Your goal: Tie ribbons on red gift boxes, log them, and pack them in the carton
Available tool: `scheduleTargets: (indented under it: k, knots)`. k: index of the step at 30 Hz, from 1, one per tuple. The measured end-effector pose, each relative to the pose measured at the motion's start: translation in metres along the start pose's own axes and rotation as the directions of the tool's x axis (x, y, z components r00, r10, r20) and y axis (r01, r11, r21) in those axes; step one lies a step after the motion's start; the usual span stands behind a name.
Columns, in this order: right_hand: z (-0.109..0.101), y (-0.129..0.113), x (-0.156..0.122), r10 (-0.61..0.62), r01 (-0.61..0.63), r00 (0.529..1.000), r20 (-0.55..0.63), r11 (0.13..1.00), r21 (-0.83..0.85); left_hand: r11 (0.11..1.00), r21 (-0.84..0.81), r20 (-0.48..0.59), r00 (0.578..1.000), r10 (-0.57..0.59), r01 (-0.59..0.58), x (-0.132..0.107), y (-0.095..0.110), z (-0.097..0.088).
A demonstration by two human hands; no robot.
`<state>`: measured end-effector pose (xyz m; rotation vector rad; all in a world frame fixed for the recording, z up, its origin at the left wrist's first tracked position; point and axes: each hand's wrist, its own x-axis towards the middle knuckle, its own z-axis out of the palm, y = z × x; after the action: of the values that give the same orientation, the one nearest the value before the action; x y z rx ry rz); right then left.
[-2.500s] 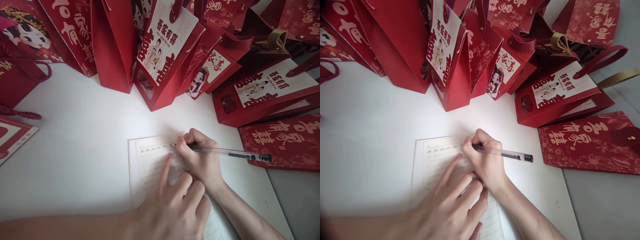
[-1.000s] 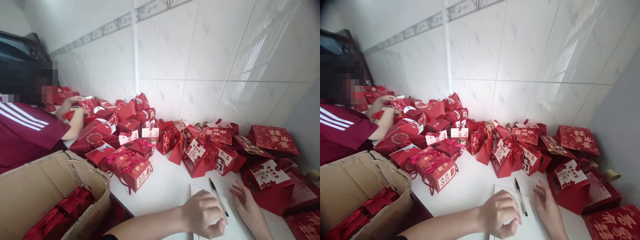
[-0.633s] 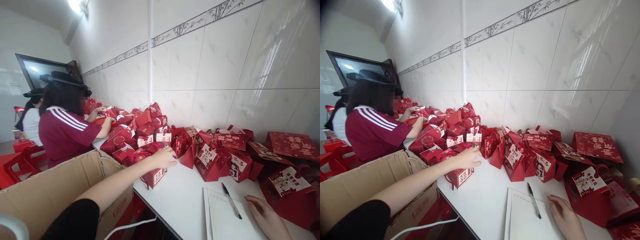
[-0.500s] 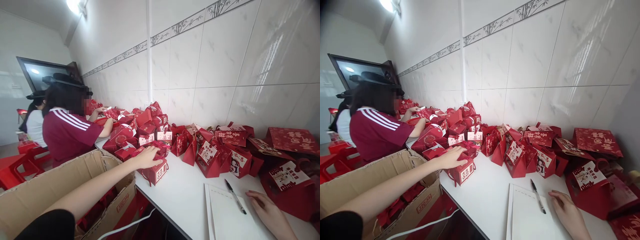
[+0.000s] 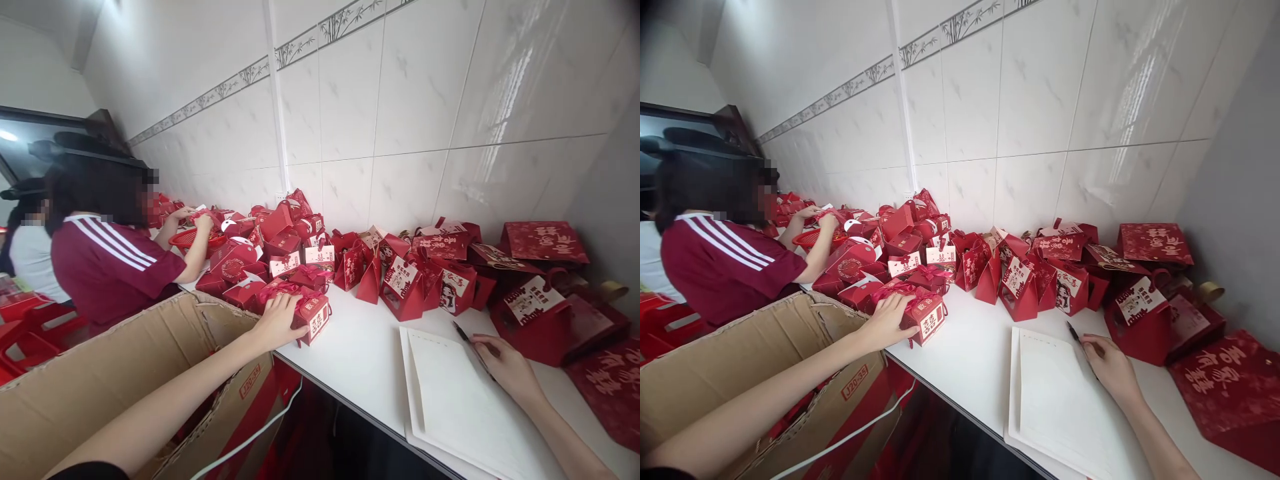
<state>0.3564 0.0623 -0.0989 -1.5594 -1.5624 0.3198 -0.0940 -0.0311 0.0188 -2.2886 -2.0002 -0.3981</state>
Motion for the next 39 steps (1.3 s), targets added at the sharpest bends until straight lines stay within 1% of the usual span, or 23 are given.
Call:
scheduleTargets:
  k: [2,3,6,8,9,11,14,18,21,23,24,25,26,27,28,29,30,31,32,33,35,37,39]
  knots:
    - [-0.001,-0.003,-0.001,0.024,-0.024,1.000,-0.005,1.000,0.018,0.996,-0.080,-0.001,0.999,0.038,-0.038,0.000,0.005,-0.001]
    - [-0.001,-0.005,-0.001,0.033,-0.033,0.999,-0.011,0.999,0.029,0.986,-0.156,-0.007,0.998,0.057,-0.057,-0.001,0.008,-0.002]
    - [-0.001,-0.008,-0.002,0.061,-0.058,0.997,-0.048,0.997,0.060,0.898,-0.432,-0.063,0.996,0.063,-0.084,-0.003,0.020,-0.007]
    - [-0.002,-0.009,-0.002,0.079,-0.074,0.994,-0.073,0.995,0.062,0.853,-0.507,-0.129,0.990,0.061,-0.119,-0.003,0.029,-0.009]
    - [-0.002,-0.009,-0.002,0.085,-0.081,0.993,-0.080,0.995,0.057,0.854,-0.498,-0.166,0.983,0.079,-0.153,-0.003,0.033,-0.009]
    - [-0.003,-0.010,-0.003,0.095,-0.091,0.991,-0.091,0.995,0.048,0.869,-0.435,-0.215,0.964,0.155,-0.236,-0.001,0.039,-0.007]
    - [-0.005,-0.014,-0.005,0.093,-0.088,0.988,-0.120,0.995,0.045,0.857,-0.380,-0.216,0.934,0.283,-0.348,0.002,0.046,0.001]
    - [-0.012,-0.027,-0.009,0.040,-0.032,0.981,-0.189,0.998,0.045,0.821,-0.378,-0.221,0.903,0.368,-0.427,0.003,0.044,0.015]
    - [-0.016,-0.052,-0.016,-0.031,0.040,0.979,-0.203,0.998,0.044,0.788,-0.390,-0.238,0.879,0.413,-0.476,0.004,0.035,0.023]
    - [-0.015,-0.082,-0.026,-0.168,0.177,0.974,-0.152,0.983,0.048,0.789,-0.403,-0.188,0.885,0.426,-0.465,0.004,0.029,0.024]
    - [-0.012,-0.100,-0.033,-0.306,0.312,0.947,-0.092,0.949,0.053,0.796,-0.414,-0.140,0.895,0.424,-0.442,0.004,0.027,0.024]
    - [-0.009,-0.120,-0.042,-0.476,0.477,0.879,-0.023,0.877,0.066,0.805,-0.427,-0.094,0.905,0.415,-0.413,0.004,0.026,0.023]
    - [-0.004,-0.140,-0.051,-0.610,0.604,0.791,0.050,0.792,0.090,0.813,-0.437,-0.058,0.914,0.401,-0.384,0.004,0.026,0.022]
    - [0.002,-0.159,-0.062,-0.703,0.693,0.700,0.123,0.711,0.118,0.822,-0.439,-0.038,0.921,0.388,-0.364,0.004,0.026,0.021]
    - [0.009,-0.177,-0.073,-0.759,0.749,0.626,0.180,0.649,0.133,0.831,-0.431,-0.035,0.927,0.374,-0.352,0.003,0.027,0.019]
    - [0.016,-0.193,-0.083,-0.782,0.780,0.574,0.243,0.612,0.129,0.841,-0.414,-0.044,0.930,0.365,-0.349,0.003,0.029,0.018]
    - [0.024,-0.205,-0.093,-0.789,0.796,0.544,0.285,0.593,0.122,0.849,-0.394,-0.055,0.931,0.360,-0.352,0.003,0.030,0.017]
    - [0.031,-0.214,-0.101,-0.790,0.803,0.530,0.309,0.584,0.116,0.855,-0.377,-0.063,0.931,0.359,-0.355,0.003,0.032,0.016]
    - [0.038,-0.220,-0.108,-0.786,0.804,0.530,0.317,0.585,0.108,0.860,-0.367,-0.065,0.932,0.357,-0.355,0.003,0.033,0.016]
    - [0.045,-0.222,-0.113,-0.784,0.800,0.540,0.307,0.592,0.104,0.862,-0.364,-0.063,0.933,0.354,-0.352,0.002,0.034,0.015]
    - [0.054,-0.221,-0.121,-0.775,0.779,0.573,0.264,0.616,0.116,0.858,-0.370,-0.059,0.930,0.362,-0.357,0.002,0.037,0.016]
    - [0.059,-0.217,-0.125,-0.763,0.751,0.606,0.225,0.642,0.157,0.839,-0.392,-0.068,0.921,0.383,-0.378,0.002,0.039,0.017]
    - [0.060,-0.213,-0.127,-0.758,0.729,0.624,0.188,0.652,0.210,0.806,-0.440,-0.072,0.910,0.408,-0.396,0.003,0.042,0.018]
